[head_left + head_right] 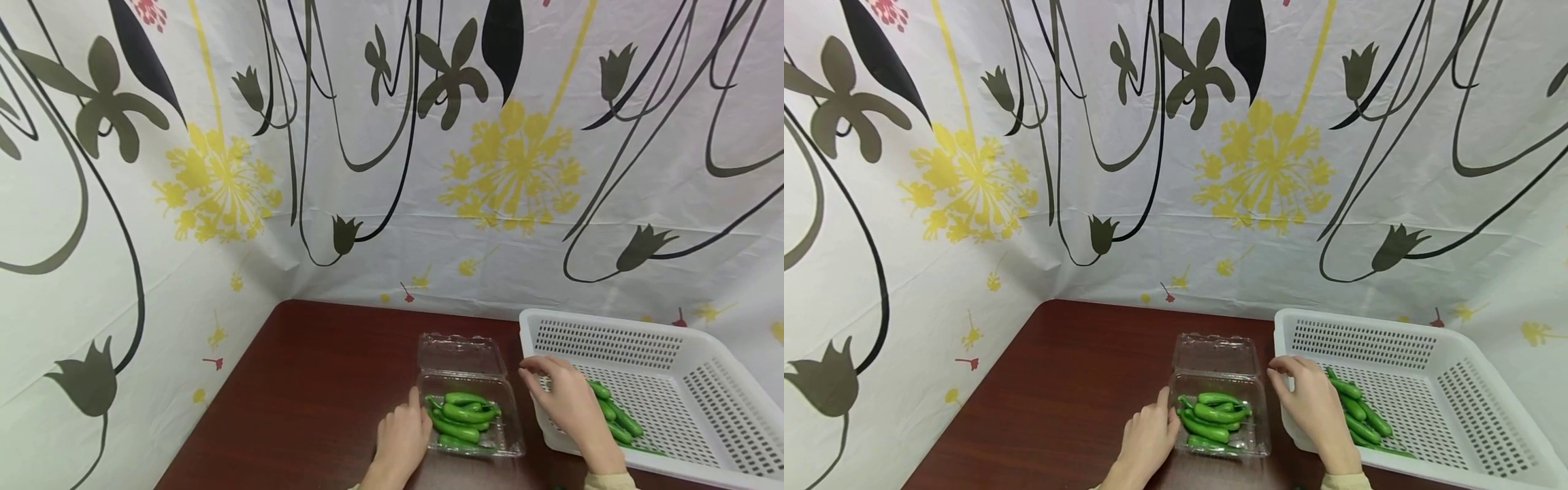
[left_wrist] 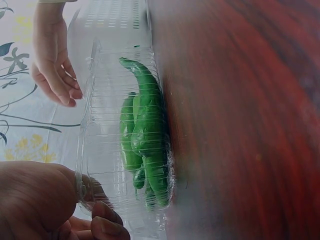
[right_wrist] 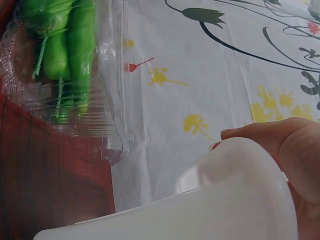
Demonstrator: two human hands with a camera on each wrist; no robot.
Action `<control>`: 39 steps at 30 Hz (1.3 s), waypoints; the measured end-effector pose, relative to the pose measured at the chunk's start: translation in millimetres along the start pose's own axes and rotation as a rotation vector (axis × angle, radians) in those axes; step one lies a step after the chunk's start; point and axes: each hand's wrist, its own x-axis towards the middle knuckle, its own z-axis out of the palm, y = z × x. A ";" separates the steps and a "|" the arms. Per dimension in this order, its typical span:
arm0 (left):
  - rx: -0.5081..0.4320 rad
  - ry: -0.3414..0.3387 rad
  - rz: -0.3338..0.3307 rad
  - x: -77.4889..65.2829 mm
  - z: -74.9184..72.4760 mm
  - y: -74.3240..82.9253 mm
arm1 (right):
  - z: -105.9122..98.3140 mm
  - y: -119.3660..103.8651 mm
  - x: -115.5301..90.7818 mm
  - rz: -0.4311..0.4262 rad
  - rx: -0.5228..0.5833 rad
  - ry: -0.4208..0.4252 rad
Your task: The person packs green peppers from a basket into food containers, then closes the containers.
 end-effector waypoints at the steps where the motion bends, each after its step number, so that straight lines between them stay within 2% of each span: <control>1: 0.001 0.000 0.001 0.1 0.2 0.0 | -0.6 -0.1 -0.1 0.006 0.000 -0.004; 24: -0.012 0.011 0.014 0.1 1.9 -1.2 | -1.6 12.0 -0.5 0.012 0.012 0.027; 33: -0.008 0.013 0.013 -0.6 1.2 -0.9 | -6.2 17.3 -2.1 0.096 0.018 -0.060; 39: -0.008 0.012 0.015 0.0 0.8 -0.4 | -7.7 17.5 -2.0 0.109 0.020 -0.063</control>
